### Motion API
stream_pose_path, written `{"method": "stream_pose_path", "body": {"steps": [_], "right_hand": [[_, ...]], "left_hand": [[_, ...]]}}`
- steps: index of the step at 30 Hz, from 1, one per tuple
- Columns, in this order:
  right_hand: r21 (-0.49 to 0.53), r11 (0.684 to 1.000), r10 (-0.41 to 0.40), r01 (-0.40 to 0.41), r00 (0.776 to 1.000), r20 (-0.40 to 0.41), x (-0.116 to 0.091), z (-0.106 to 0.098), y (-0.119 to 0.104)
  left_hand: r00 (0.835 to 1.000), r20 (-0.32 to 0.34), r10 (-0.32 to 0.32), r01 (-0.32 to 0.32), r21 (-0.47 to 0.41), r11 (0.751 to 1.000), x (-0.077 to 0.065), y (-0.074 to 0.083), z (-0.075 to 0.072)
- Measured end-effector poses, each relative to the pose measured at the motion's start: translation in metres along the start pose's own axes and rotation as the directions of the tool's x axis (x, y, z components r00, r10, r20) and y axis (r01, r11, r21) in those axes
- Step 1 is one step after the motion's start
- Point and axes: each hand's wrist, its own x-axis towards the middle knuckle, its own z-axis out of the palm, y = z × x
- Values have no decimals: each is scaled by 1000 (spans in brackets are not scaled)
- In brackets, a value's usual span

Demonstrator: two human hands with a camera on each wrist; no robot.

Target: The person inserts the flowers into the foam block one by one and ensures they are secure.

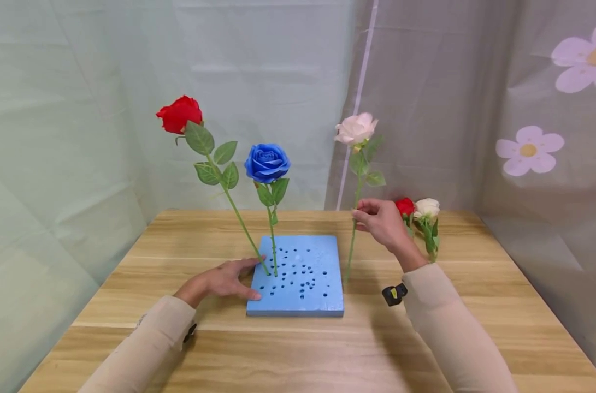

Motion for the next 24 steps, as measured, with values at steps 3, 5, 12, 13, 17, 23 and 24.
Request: {"method": "stream_pose_path", "body": {"steps": [3, 5, 12, 13, 17, 23, 24], "right_hand": [[14, 1000, -7, 7, 1000, 4, 2, 1, -1], [26, 999, -19, 19, 1000, 5, 3, 1, -3], [38, 999, -34, 33, 999, 16, 7, 6, -9], [36, 999, -30, 29, 999, 17, 8, 7, -10], [31, 999, -41, 40, 999, 20, 11, 11, -12], [23, 998, -58, 57, 998, 26, 15, 15, -14], [25, 998, -61, 60, 998, 27, 16, 16, -14]], "left_hand": [[1000, 2, -3, 3, 7, 1000, 0, 0, 1], [1000, 2, -2, 2, 10, 1000, 0, 0, 1], [1000, 4, 4, -5, 13, 1000, -1, 1, 0], [1000, 5, 4, -4, 15, 1000, -1, 1, 0], [1000, 7, 2, -2, 20, 1000, -1, 2, 0], [1000, 4, 4, -4, 17, 1000, 0, 0, 0], [1000, 4, 6, -6, 16, 1000, 0, 0, 0]]}}
